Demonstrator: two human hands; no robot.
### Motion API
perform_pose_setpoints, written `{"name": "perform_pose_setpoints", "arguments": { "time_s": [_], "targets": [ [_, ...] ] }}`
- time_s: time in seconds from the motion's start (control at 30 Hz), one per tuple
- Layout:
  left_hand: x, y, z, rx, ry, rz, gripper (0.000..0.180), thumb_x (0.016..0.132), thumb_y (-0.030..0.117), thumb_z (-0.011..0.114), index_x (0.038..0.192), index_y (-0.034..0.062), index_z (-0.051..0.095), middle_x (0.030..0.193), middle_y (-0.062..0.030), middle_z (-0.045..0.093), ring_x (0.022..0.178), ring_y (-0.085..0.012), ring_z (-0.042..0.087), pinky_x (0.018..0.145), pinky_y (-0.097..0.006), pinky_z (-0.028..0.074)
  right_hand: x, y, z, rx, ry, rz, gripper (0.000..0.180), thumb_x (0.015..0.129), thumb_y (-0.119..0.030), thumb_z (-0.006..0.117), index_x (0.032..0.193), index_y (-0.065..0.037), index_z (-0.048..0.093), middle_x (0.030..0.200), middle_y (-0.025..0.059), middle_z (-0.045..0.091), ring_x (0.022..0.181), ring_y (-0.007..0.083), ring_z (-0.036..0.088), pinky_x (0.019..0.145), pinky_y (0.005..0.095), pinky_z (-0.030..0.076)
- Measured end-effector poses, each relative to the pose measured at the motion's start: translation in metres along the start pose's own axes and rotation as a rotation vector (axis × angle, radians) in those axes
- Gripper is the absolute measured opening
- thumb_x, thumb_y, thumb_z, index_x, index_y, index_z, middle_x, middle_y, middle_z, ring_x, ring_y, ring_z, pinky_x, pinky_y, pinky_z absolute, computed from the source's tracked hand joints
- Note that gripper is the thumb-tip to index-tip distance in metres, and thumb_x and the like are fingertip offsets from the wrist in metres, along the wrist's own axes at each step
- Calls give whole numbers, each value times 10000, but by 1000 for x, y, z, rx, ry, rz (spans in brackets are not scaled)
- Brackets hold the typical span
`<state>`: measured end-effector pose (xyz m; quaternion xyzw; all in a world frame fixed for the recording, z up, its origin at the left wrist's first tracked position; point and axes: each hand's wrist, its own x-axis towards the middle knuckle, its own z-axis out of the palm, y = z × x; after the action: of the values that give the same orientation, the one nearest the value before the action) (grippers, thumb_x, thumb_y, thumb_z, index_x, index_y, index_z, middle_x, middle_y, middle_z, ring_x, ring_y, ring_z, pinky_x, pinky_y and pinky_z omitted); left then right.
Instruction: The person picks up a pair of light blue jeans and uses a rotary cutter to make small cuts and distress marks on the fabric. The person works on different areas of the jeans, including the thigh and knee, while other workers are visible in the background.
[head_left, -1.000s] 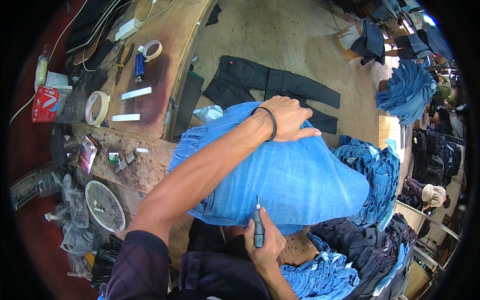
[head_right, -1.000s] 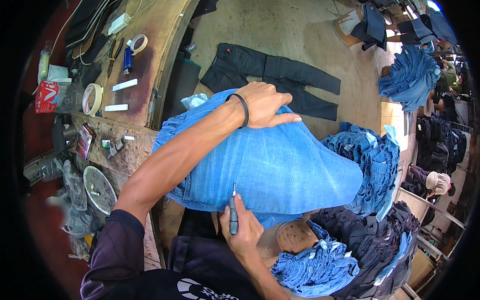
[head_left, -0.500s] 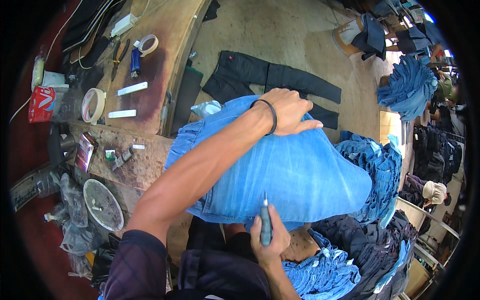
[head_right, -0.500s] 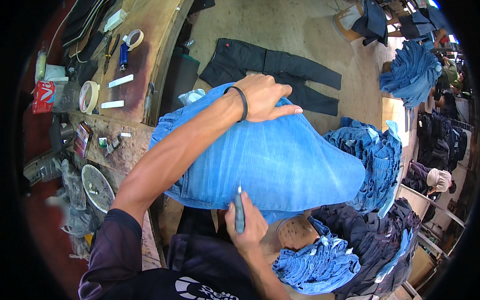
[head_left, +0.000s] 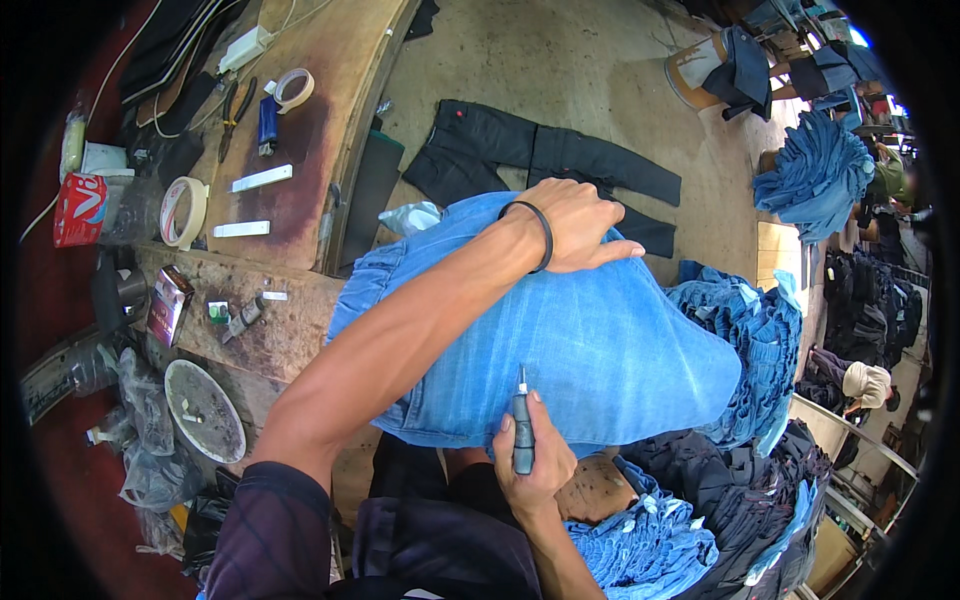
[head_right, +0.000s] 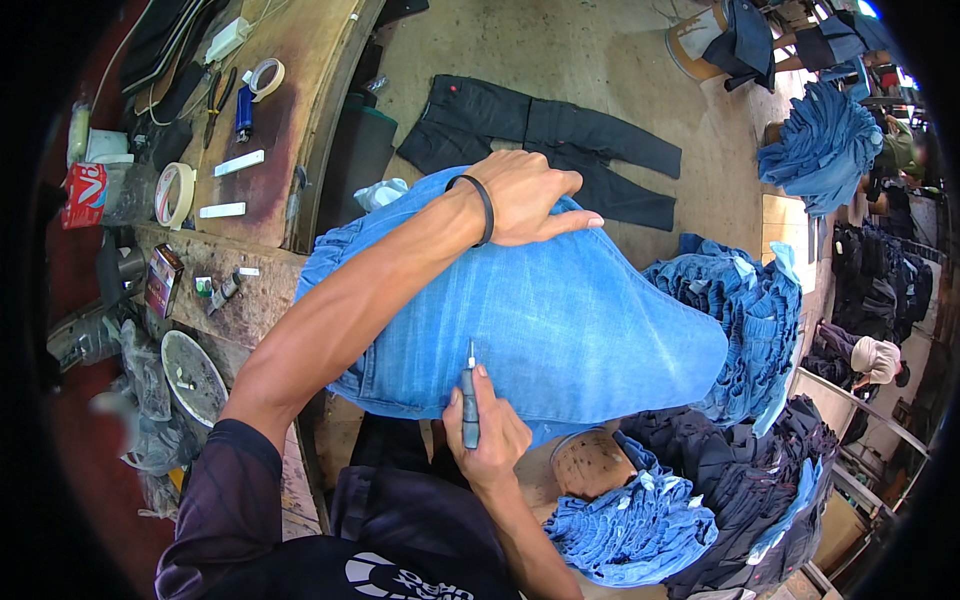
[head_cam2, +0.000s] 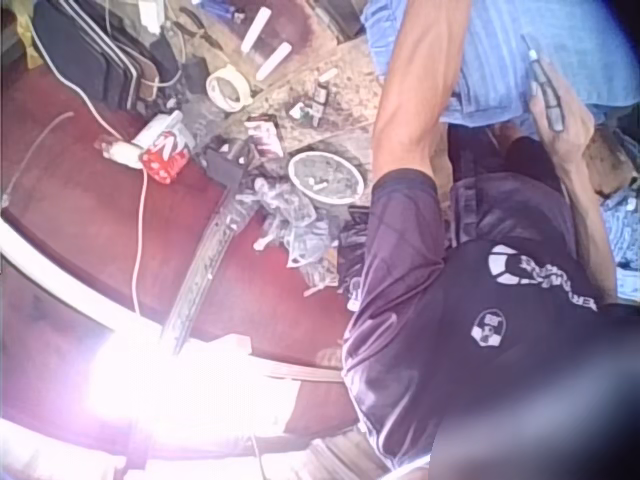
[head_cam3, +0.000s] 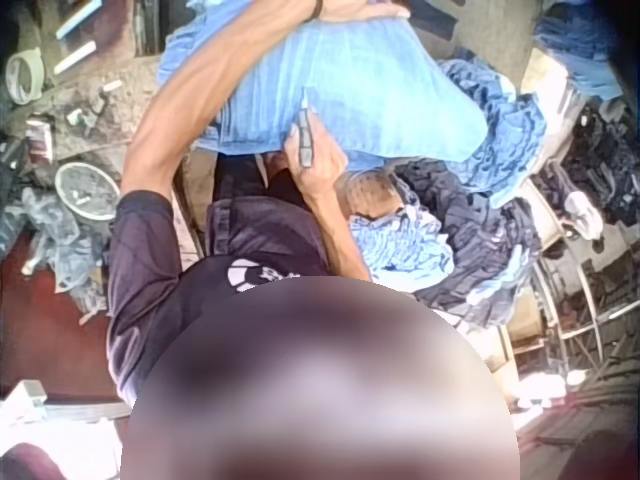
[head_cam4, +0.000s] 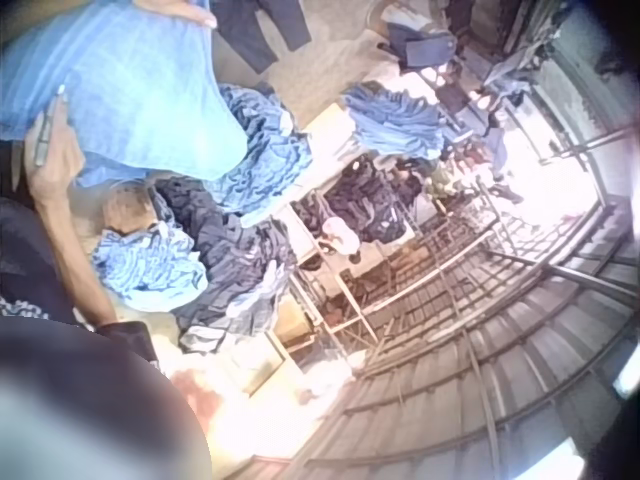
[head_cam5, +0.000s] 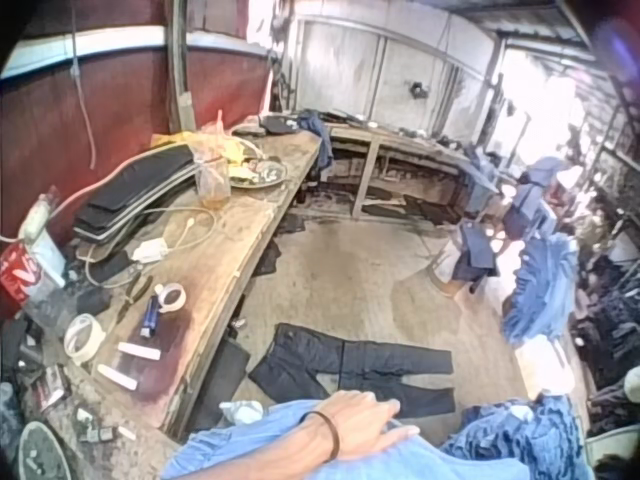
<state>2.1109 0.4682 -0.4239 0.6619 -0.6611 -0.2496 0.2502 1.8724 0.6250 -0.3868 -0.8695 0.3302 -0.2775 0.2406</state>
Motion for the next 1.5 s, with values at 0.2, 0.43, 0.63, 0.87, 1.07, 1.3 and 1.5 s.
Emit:
{"name": "perform_pose_setpoints", "arguments": {
  "time_s": [0.2,0.43,0.63,0.87,1.07,1.3,1.5],
  "targets": [
    [1,2,-4,-8,-86,-57,689,998,681,567,943,23,767,860,-249,746,871,-441,745,831,-538,596,0,-1,0,16,-17,11,453,829,14,831,1242,126,685,984,201,780,565,228,646,541,327,523],
    [1,-1,2,-2,-22,-17,707,1004,698,554,903,26,747,733,-244,713,767,-452,725,778,-542,584,-5,-5,-2,27,-20,31,460,836,14,825,1257,129,680,890,185,763,538,228,626,516,329,496],
    [1,2,-5,-4,-82,-60,687,1005,674,560,968,22,771,879,-249,752,886,-440,744,844,-540,592,-24,-11,-9,33,-23,42,459,840,7,821,1261,123,681,827,166,744,510,221,605,496,335,478],
    [1,8,-12,-5,-148,-101,685,1008,665,562,1009,17,783,955,-253,770,956,-436,751,887,-540,595,-33,-13,-11,37,12,79,415,863,-16,809,1233,124,684,852,183,746,538,226,626,499,342,484],
    [1,8,-12,6,-151,-103,689,1011,666,559,1015,14,784,973,-255,770,967,-433,749,913,-531,590,-26,-9,-14,9,-49,109,425,872,-19,806,1251,121,673,858,200,731,614,275,662,555,358,529],
    [1,7,-12,-23,-158,-115,680,1006,661,568,1017,17,783,980,-261,768,979,-439,746,920,-533,588,-22,-16,-14,11,-28,154,438,879,-40,808,1263,117,670,877,207,746,649,279,713,580,353,558],
    [1,6,-12,-17,-144,-102,679,1004,656,572,1000,11,782,966,-261,768,975,-442,745,912,-536,588,-2,-3,0,-26,3,39,422,875,-39,799,1244,122,671,898,222,762,647,277,739,581,336,574]
  ]
}}
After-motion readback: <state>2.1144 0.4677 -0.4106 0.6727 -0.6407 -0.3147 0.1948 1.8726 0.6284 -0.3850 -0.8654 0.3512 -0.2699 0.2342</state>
